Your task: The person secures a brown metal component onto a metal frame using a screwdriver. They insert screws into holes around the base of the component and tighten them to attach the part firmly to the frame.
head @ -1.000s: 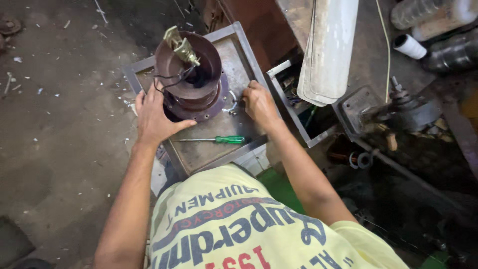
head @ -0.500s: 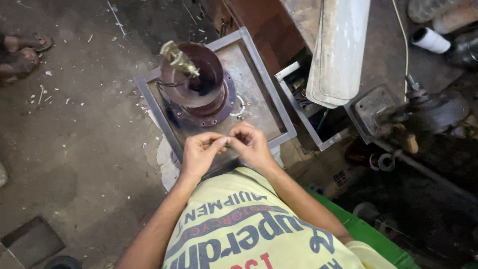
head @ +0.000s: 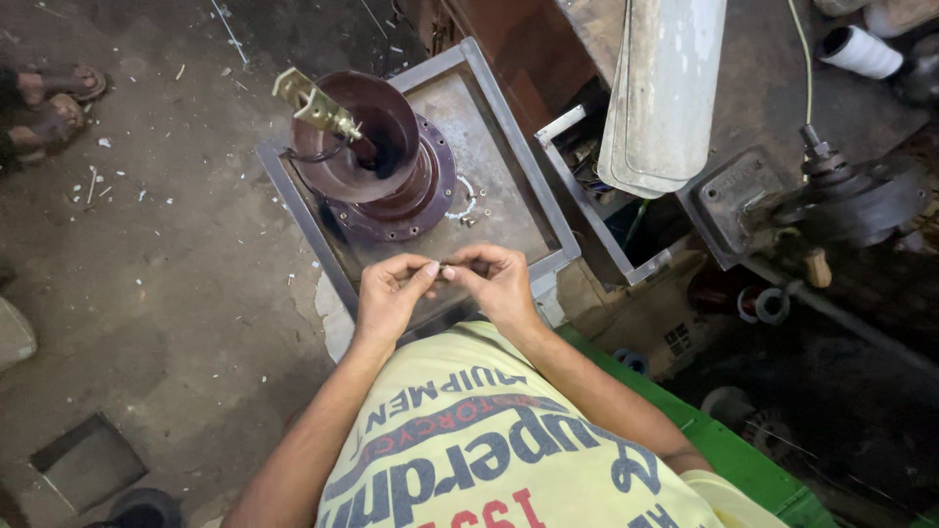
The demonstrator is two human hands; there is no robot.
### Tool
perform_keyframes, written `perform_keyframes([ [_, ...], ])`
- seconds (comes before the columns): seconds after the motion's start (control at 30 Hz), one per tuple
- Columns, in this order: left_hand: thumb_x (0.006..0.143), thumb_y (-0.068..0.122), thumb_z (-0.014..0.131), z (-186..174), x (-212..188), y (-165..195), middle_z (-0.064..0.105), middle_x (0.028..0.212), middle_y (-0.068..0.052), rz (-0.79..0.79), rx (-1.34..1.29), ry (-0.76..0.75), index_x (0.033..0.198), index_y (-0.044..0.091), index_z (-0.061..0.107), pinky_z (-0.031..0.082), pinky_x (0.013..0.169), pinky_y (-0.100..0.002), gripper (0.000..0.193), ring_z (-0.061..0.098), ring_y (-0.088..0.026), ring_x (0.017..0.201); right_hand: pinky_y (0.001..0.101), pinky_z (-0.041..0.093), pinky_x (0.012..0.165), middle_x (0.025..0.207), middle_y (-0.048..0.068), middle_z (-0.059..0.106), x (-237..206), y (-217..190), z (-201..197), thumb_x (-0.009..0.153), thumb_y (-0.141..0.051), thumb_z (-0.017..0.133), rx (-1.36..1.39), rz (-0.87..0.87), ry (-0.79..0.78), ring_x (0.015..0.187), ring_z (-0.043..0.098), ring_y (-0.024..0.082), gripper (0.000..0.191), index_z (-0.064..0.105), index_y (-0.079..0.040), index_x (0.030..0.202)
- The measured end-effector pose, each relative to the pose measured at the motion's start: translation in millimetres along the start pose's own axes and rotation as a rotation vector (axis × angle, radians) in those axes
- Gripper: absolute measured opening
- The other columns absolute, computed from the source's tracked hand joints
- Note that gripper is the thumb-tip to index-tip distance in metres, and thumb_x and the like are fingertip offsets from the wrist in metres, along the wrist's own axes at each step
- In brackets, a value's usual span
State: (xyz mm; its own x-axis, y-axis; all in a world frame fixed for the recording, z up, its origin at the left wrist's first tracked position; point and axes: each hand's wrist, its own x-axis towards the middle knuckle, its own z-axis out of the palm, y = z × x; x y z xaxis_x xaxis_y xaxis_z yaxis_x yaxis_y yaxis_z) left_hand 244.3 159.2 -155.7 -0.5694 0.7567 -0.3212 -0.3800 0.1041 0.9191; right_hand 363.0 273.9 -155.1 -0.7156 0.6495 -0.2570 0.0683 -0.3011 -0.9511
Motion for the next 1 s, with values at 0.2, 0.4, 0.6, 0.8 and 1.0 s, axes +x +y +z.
perform_keyframes([
  [0.2, 0.094, 0.009, 0.073, -12.6, -4.7, -1.7, 0.077, 0.089, -0.006, -0.195, -0.194, -0.119, 0.099, -0.001, 0.075, 0.055, 0.069, -0.024, 0.011, 0.069, -0.01, 0.075, 0.0268, 0.059, 0.078, 0.091, 0.008, 0.075, -1.1, 3.3, -2.6, 0.085, 0.011, 0.076, 0.064, 0.03, -0.126, 0.084, 0.072, 0.012, 0.015, 0.074, 0.004, 0.099],
  [0.4, 0.091, 0.015, 0.075, -28.7, -14.3, -5.9, 0.074, 0.088, -0.004, -0.43, -0.463, -0.32, 0.1, 0.003, 0.073, 0.057, 0.067, -0.025, 0.016, 0.069, -0.011, 0.073, 0.0273, 0.056, 0.08, 0.095, 0.006, 0.069, -1.7, -3.3, -1.6, 0.08, 0.013, 0.078, 0.029, 0.051, -0.358, 0.089, 0.066, 0.012, 0.02, 0.075, 0.004, 0.097],
  [0.6, 0.093, 0.018, 0.078, -36.2, -13.7, -4.7, 0.073, 0.086, -0.003, -0.407, -0.411, -0.408, 0.099, 0.002, 0.072, 0.053, 0.064, -0.023, 0.018, 0.067, -0.009, 0.072, 0.0262, 0.056, 0.08, 0.096, 0.004, 0.067, 3.5, -22.8, 7.6, 0.081, 0.009, 0.079, -0.111, 0.043, -0.454, 0.09, 0.067, 0.012, 0.012, 0.074, 0.002, 0.089],
  [0.8, 0.075, 0.029, 0.089, -45.7, 7.4, 18.6, 0.072, 0.1, -0.008, 0.189, 0.379, 0.192, 0.112, 0.004, 0.068, 0.055, 0.082, -0.035, 0.049, 0.068, -0.021, 0.092, 0.0246, 0.053, 0.065, 0.083, 0.003, 0.075, 45.4, -40.1, 35.7, 0.08, -0.001, 0.084, -0.361, -0.004, -0.092, 0.072, 0.065, 0.008, 0.011, 0.078, -0.001, 0.089],
  [1.0, 0.053, 0.05, 0.098, -61.0, 29.4, 41.5, 0.04, 0.152, -0.026, 0.458, 1.07, 0.357, 0.15, -0.003, 0.037, 0.028, 0.113, -0.055, 0.126, 0.037, -0.044, 0.141, 0.0275, 0.054, 0.065, 0.082, 0.006, 0.078, 62.5, -54.2, 67.3, 0.079, -0.008, 0.084, -0.691, -0.106, -0.088, 0.071, 0.068, 0.011, 0.013, 0.08, -0.003, 0.091],
])
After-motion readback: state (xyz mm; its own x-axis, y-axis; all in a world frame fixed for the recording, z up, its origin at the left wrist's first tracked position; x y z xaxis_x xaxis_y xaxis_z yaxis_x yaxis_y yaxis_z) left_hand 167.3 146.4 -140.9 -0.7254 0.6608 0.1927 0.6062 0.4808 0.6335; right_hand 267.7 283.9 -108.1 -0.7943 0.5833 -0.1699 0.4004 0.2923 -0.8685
